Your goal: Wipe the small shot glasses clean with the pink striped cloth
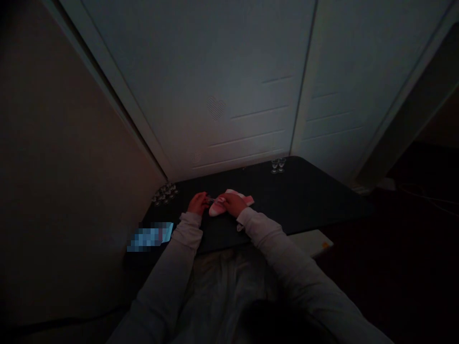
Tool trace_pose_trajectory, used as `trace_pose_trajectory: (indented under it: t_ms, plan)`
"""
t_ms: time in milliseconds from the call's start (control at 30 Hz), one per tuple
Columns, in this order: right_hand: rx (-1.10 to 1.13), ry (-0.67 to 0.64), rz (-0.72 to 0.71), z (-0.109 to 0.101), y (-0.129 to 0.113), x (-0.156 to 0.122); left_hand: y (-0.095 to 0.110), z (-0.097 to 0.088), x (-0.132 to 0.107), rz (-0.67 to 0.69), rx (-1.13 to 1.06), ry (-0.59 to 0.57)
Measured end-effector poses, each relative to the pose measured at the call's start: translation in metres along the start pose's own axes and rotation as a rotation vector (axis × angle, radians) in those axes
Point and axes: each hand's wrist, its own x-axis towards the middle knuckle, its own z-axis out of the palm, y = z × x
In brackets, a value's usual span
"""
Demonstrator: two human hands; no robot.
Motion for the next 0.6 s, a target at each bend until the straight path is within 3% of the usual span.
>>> trace_pose_trajectory:
  t_ms: [300, 600]
  plan:
    - [0.002, 0.003, 0.006, -0.0003, 0.0002, 0.0001, -0.0033, 0.0, 0.0004, 0.012, 0.228, -0.086]
    - [0.038, -0.006, 0.005, -0.0012, 0.0003, -0.0002, -0.0024, -0.0006, -0.0018, 0.034, 0.193, -0.104]
